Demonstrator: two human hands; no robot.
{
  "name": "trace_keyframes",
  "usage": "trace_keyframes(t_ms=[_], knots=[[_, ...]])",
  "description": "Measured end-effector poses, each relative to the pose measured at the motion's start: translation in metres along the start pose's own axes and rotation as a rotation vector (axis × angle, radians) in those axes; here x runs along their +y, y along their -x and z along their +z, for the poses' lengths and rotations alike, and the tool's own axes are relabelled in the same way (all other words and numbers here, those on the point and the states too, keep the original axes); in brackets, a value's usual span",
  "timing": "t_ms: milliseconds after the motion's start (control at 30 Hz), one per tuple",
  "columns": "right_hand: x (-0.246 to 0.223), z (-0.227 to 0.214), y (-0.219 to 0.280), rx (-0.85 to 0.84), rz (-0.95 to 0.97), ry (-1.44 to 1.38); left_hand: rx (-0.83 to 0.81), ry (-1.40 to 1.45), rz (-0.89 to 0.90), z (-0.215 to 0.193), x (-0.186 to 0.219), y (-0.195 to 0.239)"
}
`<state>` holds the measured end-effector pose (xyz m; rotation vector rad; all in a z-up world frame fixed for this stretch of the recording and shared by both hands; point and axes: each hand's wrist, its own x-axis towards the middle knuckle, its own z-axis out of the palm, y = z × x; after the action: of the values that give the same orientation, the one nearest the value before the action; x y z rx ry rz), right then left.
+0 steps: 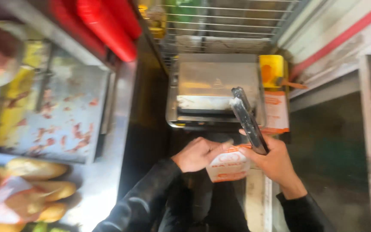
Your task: The person places bread rolls on a grill to toast them, then removes them and places them into a paper wrapper. They then use a knife to slice meat from a vertical rotisserie and collect the slices in a tray.
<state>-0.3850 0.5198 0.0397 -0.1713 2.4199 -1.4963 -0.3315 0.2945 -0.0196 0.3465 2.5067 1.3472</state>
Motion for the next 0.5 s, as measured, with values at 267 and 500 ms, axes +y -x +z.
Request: trace_keyframes(t_ms=[267, 500], knots=[[-0.013, 0.042, 0.033, -0.187, -0.142, -0.118, -0.489, 0.459, -0.156, -0.004, -0.07, 0.049], [0.115, 0.047, 0.069, 0.193, 0.279, -0.295, -0.179, -0.361, -0.129, 0.037, -0.119, -0.016]])
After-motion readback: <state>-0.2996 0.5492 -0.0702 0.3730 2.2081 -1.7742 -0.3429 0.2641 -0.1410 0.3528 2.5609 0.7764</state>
